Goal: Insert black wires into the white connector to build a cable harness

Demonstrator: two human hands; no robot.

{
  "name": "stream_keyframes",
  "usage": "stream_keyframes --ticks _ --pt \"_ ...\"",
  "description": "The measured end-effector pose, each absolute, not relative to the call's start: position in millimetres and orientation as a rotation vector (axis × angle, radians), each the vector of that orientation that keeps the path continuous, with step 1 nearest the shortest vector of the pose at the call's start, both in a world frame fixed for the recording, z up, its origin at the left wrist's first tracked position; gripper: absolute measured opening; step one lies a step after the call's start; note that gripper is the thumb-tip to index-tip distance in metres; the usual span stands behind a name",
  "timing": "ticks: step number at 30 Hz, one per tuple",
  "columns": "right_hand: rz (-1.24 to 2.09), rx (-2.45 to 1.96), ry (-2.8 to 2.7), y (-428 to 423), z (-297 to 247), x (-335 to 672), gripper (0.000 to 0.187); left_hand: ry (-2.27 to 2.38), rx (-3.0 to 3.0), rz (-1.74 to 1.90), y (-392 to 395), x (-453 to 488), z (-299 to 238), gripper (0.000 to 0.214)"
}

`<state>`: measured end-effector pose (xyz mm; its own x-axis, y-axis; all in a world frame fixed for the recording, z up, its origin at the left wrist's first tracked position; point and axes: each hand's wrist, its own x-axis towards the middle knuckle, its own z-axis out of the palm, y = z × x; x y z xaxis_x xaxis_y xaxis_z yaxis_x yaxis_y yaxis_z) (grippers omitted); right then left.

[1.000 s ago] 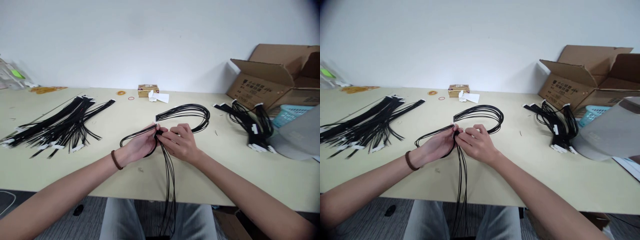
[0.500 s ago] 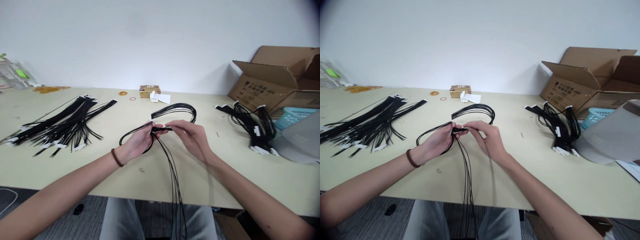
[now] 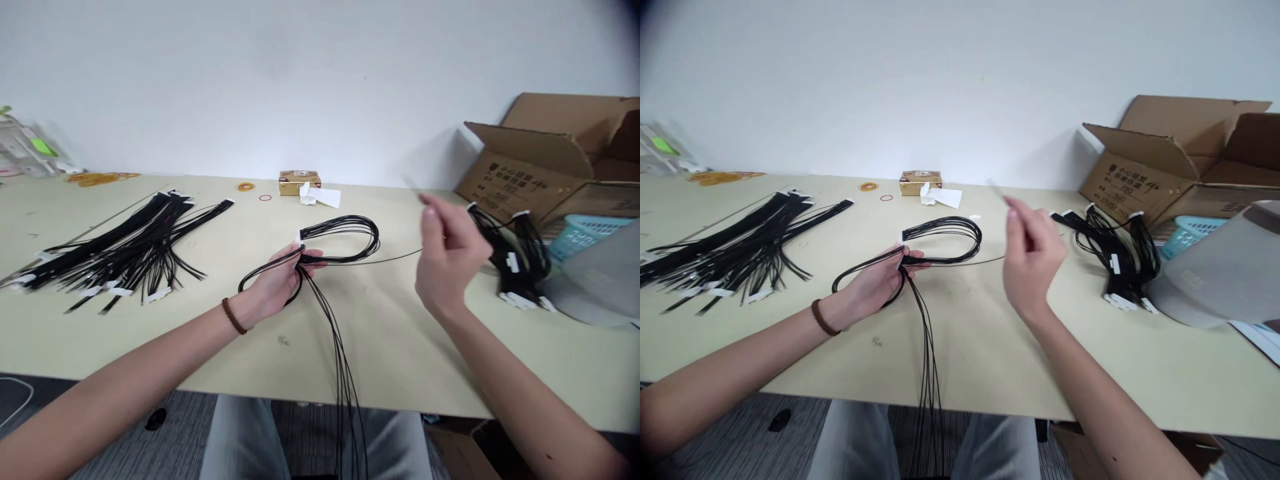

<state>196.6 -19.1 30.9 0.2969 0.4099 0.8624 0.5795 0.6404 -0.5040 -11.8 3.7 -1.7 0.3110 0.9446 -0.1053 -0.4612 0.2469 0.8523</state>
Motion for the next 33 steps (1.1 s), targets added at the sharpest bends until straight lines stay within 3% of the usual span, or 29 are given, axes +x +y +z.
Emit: stream_keyframes --ticks 3,8,21,33 --pt "-0.683 -0.805 -1.685 -23.6 21.3 182.4 0.010 0.661 0.907 1.045 1.3 -10.7 -2.5 0.014" --pt "-0.963 -0.720 -1.904 -24.3 8.5 170.8 0.008 0.624 0.982 0.979 -1.7 -7.4 -1.4 0.020" --pt "-0.882 -0.777 -1.953 -24.6 5.7 171.8 0.008 0.591 1.068 0.934 -3.2 -5.8 -2.5 0.023" --pt "-0.539 -0.831 -1.898 -25.0 4.9 165.5 0.010 0.649 1.181 0.966 -9.0 -3.3 1.5 0.025"
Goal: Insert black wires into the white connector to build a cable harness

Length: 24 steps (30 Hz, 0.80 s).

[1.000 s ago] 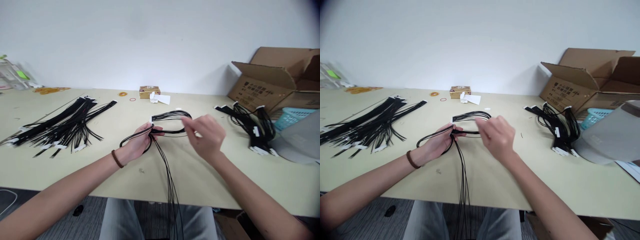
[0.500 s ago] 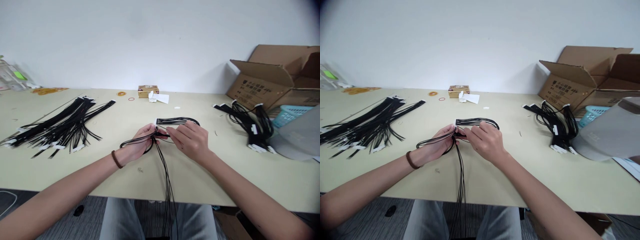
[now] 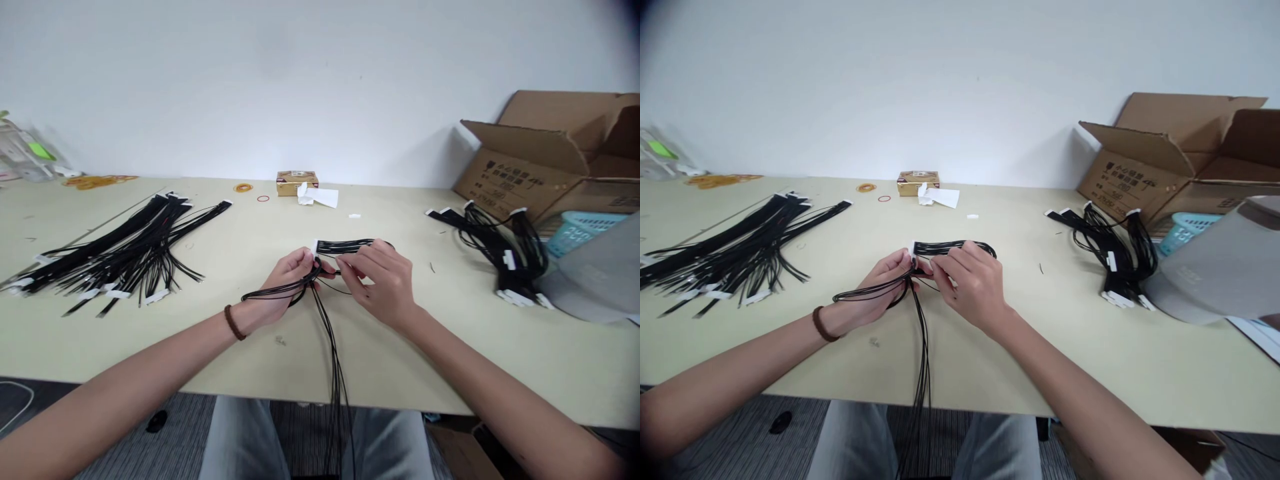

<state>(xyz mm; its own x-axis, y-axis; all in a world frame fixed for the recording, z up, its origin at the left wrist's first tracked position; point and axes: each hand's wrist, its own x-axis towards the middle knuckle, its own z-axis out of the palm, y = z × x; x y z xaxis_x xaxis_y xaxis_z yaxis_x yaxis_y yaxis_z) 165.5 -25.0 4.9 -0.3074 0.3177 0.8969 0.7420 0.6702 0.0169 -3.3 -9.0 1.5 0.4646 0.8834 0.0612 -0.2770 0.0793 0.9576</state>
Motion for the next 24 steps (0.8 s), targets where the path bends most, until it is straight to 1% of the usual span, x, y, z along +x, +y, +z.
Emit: stream_keyframes --ticks 5,14,24 --pt "-0.551 -0.824 -1.874 -24.5 1.8 163.2 0.009 0.681 1.217 0.966 -10.3 -1.0 2.2 0.024" --pt "-0.549 -0.879 -1.896 -26.2 -0.1 160.8 0.019 0.707 1.246 0.986 -12.6 0.7 1.0 0.025" --pt "-0.468 -0.865 -1.914 -25.4 -2.2 159.4 0.018 0.716 1.224 0.996 -13.9 0.0 1.6 0.024"
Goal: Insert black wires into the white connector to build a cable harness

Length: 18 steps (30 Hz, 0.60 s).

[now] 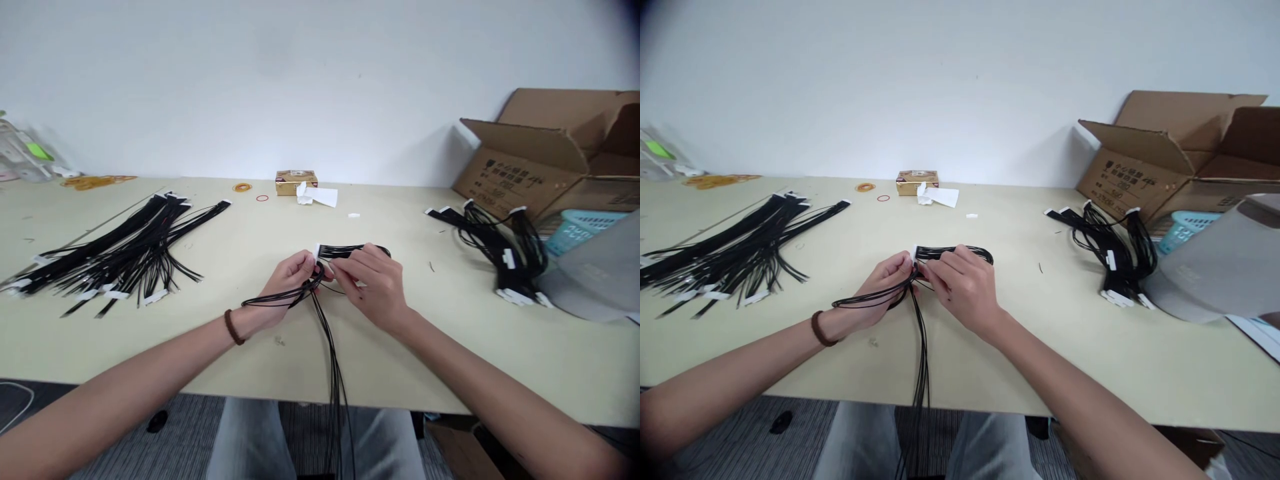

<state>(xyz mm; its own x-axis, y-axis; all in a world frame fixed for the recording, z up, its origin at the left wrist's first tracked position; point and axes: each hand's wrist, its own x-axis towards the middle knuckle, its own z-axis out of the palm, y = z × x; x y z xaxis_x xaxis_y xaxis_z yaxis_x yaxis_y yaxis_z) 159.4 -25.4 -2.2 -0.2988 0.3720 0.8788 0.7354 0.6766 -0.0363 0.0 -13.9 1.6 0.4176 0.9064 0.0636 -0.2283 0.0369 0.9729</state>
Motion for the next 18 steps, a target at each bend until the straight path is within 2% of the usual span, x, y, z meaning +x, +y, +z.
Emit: stream_keyframes --ticks 6,11,14,18 --pt "-0.556 -0.839 -1.861 -22.4 0.9 162.2 0.009 0.647 1.114 0.939 -10.1 -2.4 0.8 0.021" --pt "-0.778 -0.660 -1.931 -23.4 3.7 165.7 0.025 0.619 0.907 0.966 -4.5 -6.3 0.0 0.012" --pt "-0.788 -0.498 -2.145 -23.7 0.8 164.7 0.019 0.641 0.798 1.010 -3.2 -6.5 1.7 0.004" --pt "-0.732 -0.518 -2.249 -20.9 -5.8 162.7 0.016 0.657 0.816 1.004 -3.3 -6.2 2.1 0.005"
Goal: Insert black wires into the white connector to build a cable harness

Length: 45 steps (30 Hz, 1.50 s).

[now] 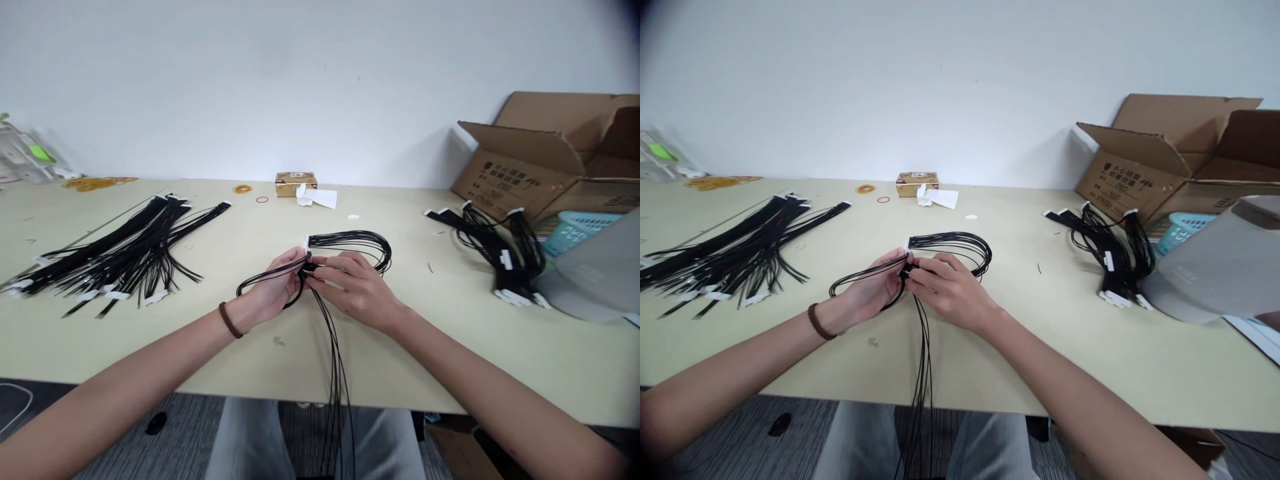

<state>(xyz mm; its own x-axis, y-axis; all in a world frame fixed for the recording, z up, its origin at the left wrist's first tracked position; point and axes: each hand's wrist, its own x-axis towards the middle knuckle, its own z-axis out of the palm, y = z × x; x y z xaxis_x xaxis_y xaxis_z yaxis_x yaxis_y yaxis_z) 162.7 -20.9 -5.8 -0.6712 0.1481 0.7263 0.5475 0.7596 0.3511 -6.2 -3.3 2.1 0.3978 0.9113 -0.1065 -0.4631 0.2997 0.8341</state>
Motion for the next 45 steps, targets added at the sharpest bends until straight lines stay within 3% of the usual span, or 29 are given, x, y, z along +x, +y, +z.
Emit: stream_keyframes --ticks 10,14,17,24,29,34,40,45 --pt "-0.860 -0.409 -2.268 -19.3 -1.1 159.4 0.017 0.699 0.986 0.955 -3.9 -8.2 -5.2 0.019" --pt "-0.759 -0.420 -2.274 -17.3 -4.3 159.5 0.015 0.651 0.959 0.951 -3.4 -7.0 -4.5 0.016" --pt "-0.483 -0.464 -2.243 -16.2 -8.8 159.2 0.016 0.663 0.903 0.962 -3.1 -6.3 -1.7 0.012" --pt "0.556 -0.828 -1.729 -26.4 9.3 159.9 0.015 0.712 0.854 1.012 2.9 -11.0 1.8 0.008" --pt "0.881 -0.806 -1.063 -21.0 27.8 179.2 0.018 0.740 0.854 1.063 5.4 -13.3 1.1 0.010" --pt "0.569 -0.904 -0.878 -12.8 30.7 197.1 0.012 0.754 0.874 1.048 1.8 -11.2 4.3 0.011" --pt "-0.350 -0.920 -1.597 -26.3 22.6 175.8 0.012 0.725 0.964 1.050 0.9 -10.6 1.4 0.016" --pt "-0.651 -0.859 -1.847 -30.1 9.4 162.2 0.008 0.690 1.029 1.027 1.5 -10.6 -1.0 0.021"
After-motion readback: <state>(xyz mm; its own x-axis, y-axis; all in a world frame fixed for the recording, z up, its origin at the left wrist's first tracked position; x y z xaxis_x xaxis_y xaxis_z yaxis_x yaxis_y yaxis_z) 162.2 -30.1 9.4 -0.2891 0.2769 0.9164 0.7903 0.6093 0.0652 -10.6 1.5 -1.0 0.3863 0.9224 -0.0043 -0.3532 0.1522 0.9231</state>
